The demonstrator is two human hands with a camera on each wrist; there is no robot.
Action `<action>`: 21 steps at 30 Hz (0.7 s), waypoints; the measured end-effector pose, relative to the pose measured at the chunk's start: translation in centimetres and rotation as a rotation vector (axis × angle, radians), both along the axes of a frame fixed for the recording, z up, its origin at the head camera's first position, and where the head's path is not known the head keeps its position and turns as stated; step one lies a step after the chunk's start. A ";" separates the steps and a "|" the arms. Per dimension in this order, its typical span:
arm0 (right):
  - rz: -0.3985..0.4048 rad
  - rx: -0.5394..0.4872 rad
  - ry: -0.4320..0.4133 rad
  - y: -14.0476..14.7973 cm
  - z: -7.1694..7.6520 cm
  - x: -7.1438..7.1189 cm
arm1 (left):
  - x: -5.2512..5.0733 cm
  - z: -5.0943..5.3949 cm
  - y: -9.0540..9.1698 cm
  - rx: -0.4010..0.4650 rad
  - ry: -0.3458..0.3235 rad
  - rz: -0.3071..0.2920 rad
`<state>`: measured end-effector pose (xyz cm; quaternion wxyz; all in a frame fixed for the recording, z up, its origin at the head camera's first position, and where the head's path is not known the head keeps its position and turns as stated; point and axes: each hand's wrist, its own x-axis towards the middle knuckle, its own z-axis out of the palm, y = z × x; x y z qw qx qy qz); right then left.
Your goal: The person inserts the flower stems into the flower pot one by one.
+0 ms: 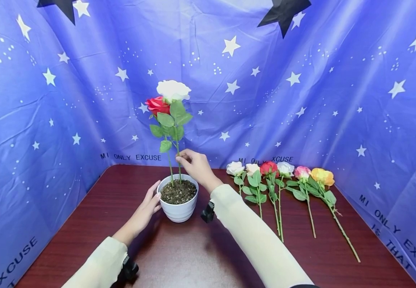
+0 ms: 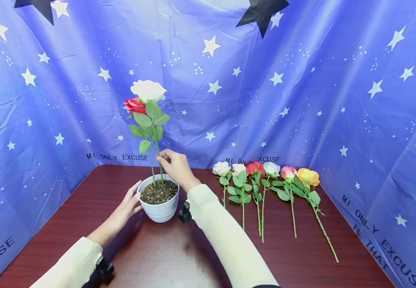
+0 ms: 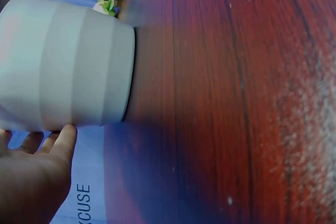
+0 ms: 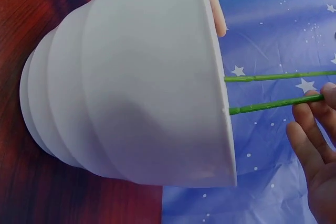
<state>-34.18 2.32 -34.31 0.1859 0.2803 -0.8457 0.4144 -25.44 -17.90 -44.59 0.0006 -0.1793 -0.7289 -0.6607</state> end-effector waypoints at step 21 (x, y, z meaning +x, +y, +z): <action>0.013 -0.076 -0.043 -0.4 -1.9 -0.6 | -0.1 -0.1 0.0 -0.002 0.002 0.008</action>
